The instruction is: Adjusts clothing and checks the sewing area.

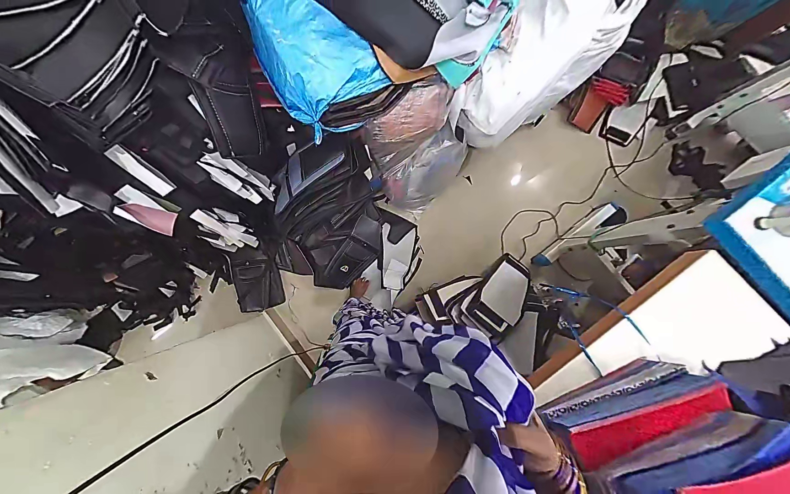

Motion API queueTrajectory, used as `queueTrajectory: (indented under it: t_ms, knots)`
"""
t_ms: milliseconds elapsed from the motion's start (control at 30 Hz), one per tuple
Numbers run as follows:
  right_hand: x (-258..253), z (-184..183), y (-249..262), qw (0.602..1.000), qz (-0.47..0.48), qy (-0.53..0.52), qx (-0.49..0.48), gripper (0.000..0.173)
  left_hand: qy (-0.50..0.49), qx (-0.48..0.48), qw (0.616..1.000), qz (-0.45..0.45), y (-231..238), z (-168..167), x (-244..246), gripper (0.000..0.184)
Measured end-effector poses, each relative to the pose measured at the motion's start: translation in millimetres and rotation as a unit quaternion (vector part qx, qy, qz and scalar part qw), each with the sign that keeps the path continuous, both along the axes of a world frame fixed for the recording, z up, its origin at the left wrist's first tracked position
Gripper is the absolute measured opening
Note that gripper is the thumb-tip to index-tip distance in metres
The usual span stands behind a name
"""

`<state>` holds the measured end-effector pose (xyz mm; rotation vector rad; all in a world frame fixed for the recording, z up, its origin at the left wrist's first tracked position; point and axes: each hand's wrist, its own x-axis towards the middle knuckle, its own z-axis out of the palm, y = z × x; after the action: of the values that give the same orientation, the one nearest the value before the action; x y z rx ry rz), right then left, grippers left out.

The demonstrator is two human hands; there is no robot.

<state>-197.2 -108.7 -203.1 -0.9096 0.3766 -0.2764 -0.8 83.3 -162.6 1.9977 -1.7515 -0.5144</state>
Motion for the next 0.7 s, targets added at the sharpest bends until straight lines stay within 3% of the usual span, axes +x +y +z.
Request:
queueTrajectory:
  t_ms: [133, 367, 433, 533, 633, 700]
  knots:
    - [13.2, 5.3, 4.1, 0.997, -0.076, 0.014, -0.015, 0.027, -0.076, -0.044, 0.996, -0.035, -14.8, -10.3, 0.7, 0.015]
    - [21.1, 4.9, -4.6, 0.987, -0.123, 0.083, -0.055, 0.03, 0.023, -0.156, 0.977, -0.146, -41.0, 4.7, -11.7, 0.021]
    - [19.4, 3.4, 3.8, 0.991, -0.092, 0.086, -0.042, 0.033, 0.017, -0.096, 0.986, -0.134, -27.3, 14.9, -6.2, 0.018]
    - [15.4, 3.7, 18.3, 0.993, -0.027, 0.112, -0.012, 0.04, 0.028, 0.107, 0.994, -0.023, 4.9, 42.7, -0.2, 0.012]
    - [15.2, -0.3, 17.0, 0.997, -0.002, 0.083, -0.004, 0.042, 0.042, 0.248, 0.967, 0.049, 36.1, 62.0, 12.7, 0.016]
    - [16.2, -2.5, 12.4, 0.998, -0.012, 0.07, 0.0, 0.041, 0.059, 0.366, 0.927, 0.057, 44.9, 82.9, 17.3, 0.015]
